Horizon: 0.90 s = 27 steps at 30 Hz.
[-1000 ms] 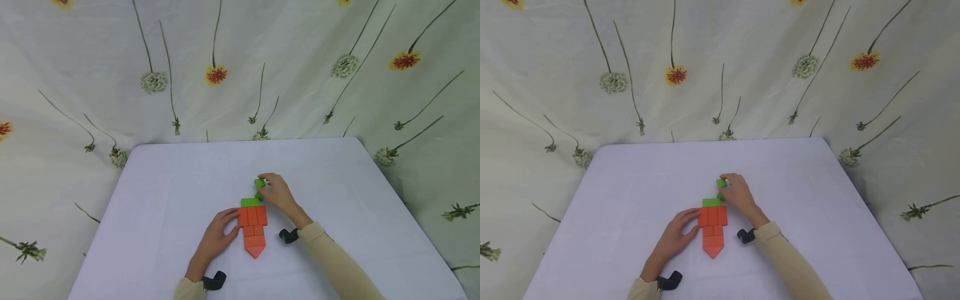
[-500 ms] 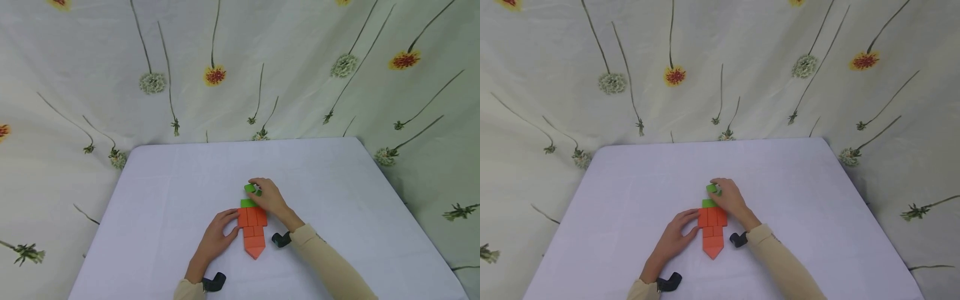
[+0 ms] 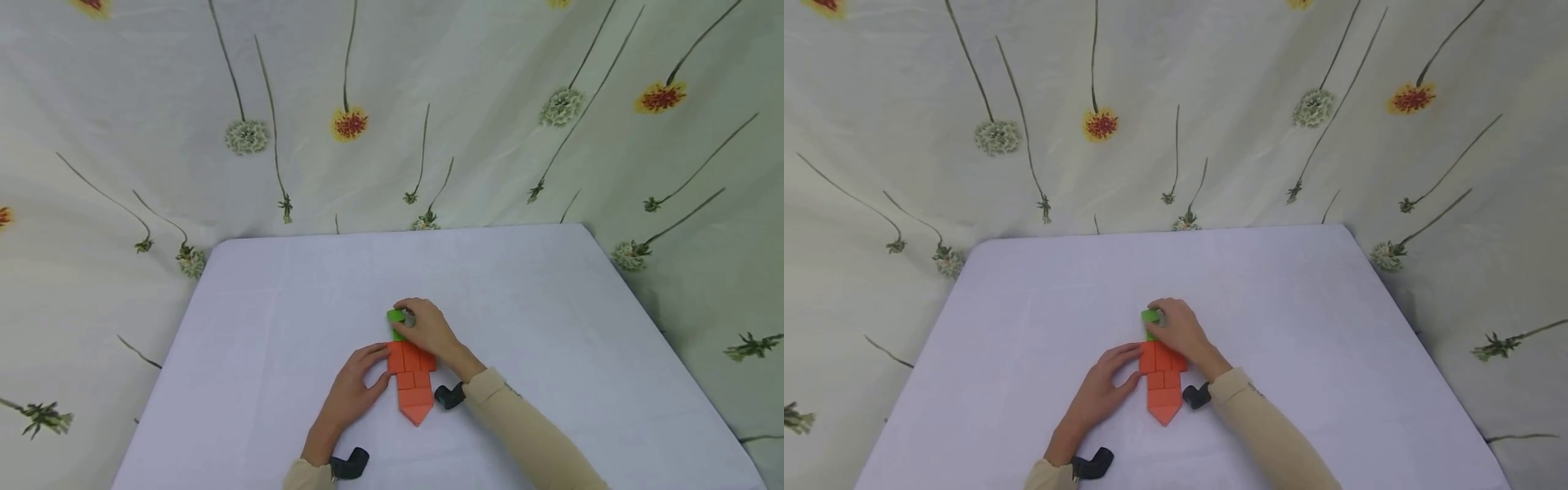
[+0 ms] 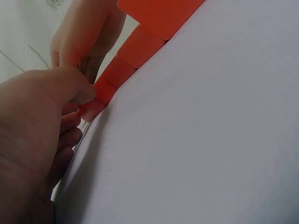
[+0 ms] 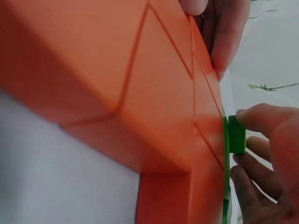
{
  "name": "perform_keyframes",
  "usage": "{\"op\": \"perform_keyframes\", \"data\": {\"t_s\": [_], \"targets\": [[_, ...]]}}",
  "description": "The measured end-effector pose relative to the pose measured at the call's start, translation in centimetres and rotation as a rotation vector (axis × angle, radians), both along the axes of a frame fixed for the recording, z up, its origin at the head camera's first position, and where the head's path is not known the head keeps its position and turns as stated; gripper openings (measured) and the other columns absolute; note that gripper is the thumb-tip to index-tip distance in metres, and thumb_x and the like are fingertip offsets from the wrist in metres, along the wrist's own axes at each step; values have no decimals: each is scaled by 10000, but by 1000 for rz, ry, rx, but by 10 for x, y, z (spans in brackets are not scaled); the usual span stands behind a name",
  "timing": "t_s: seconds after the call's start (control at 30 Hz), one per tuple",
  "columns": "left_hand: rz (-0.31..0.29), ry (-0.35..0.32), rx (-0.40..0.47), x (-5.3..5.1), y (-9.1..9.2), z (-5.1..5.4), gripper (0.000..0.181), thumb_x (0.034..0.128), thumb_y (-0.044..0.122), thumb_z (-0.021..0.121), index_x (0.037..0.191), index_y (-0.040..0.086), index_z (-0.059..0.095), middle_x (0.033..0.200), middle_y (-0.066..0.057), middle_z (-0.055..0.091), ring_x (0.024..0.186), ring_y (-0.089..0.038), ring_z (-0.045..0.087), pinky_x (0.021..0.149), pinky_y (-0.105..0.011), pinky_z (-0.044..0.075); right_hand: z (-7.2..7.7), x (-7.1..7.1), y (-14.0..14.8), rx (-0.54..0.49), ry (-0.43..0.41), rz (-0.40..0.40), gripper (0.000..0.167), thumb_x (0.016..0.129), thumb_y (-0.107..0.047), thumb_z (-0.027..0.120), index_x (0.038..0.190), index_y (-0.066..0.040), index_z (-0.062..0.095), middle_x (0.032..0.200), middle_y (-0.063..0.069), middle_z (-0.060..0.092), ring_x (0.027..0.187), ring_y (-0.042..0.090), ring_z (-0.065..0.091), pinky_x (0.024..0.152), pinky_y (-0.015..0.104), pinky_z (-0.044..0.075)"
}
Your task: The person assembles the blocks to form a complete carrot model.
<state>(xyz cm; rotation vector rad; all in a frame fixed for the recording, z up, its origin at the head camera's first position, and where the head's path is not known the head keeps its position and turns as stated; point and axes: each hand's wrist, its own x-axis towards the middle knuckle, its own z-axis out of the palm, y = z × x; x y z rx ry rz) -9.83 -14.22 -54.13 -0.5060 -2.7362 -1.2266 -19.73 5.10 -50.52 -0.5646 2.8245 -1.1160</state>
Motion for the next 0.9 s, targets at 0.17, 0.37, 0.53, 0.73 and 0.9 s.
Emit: {"op": "perform_keyframes", "data": {"t_s": [0.17, 0.37, 0.53, 0.73, 0.9], "targets": [[-5, 11, 0, 2, 0, -1, 432, 922, 143, 785, 1337, 95, 675, 1435, -6, 608, 1368, -217, 545, 1131, -434, 487, 0, 4, -5, -16, 5, 18, 359, 951, -242, 745, 1273, -93, 697, 1220, 66, 710, 1069, 215, 645, 937, 387, 570], [-8, 27, 3, 3, 0, 0, 428, 920, 139, 786, 1331, 92, 678, 1436, -7, 607, 1364, -217, 549, 1127, -436, 489, 1, 8, -7, -7, -7, 29, 355, 955, -241, 743, 1273, -90, 692, 1203, 68, 707, 1036, 197, 642, 914, 360, 572], [-12, 32, 0, 4, -1, 0, 424, 918, 137, 789, 1325, 88, 679, 1431, -13, 611, 1362, -218, 550, 1126, -434, 490, 1, 9, -8, 2, -15, 50, 360, 954, -226, 744, 1279, -82, 684, 1213, 76, 702, 1057, 206, 650, 924, 367, 578], [-18, 42, 9, 4, -1, 1, 424, 915, 124, 789, 1322, 78, 680, 1430, -22, 612, 1362, -226, 551, 1126, -442, 488, 0, 8, -7, 18, -24, 59, 374, 955, -225, 742, 1296, -87, 676, 1247, 78, 694, 1096, 216, 654, 954, 379, 576], [-12, 28, 1, 3, 0, 4, 428, 921, 131, 784, 1332, 80, 675, 1442, -26, 604, 1369, -231, 546, 1131, -438, 485, 3, 7, 1, 17, -28, 31, 393, 970, -228, 722, 1336, -100, 658, 1314, 78, 671, 1151, 238, 654, 998, 404, 569]]}}
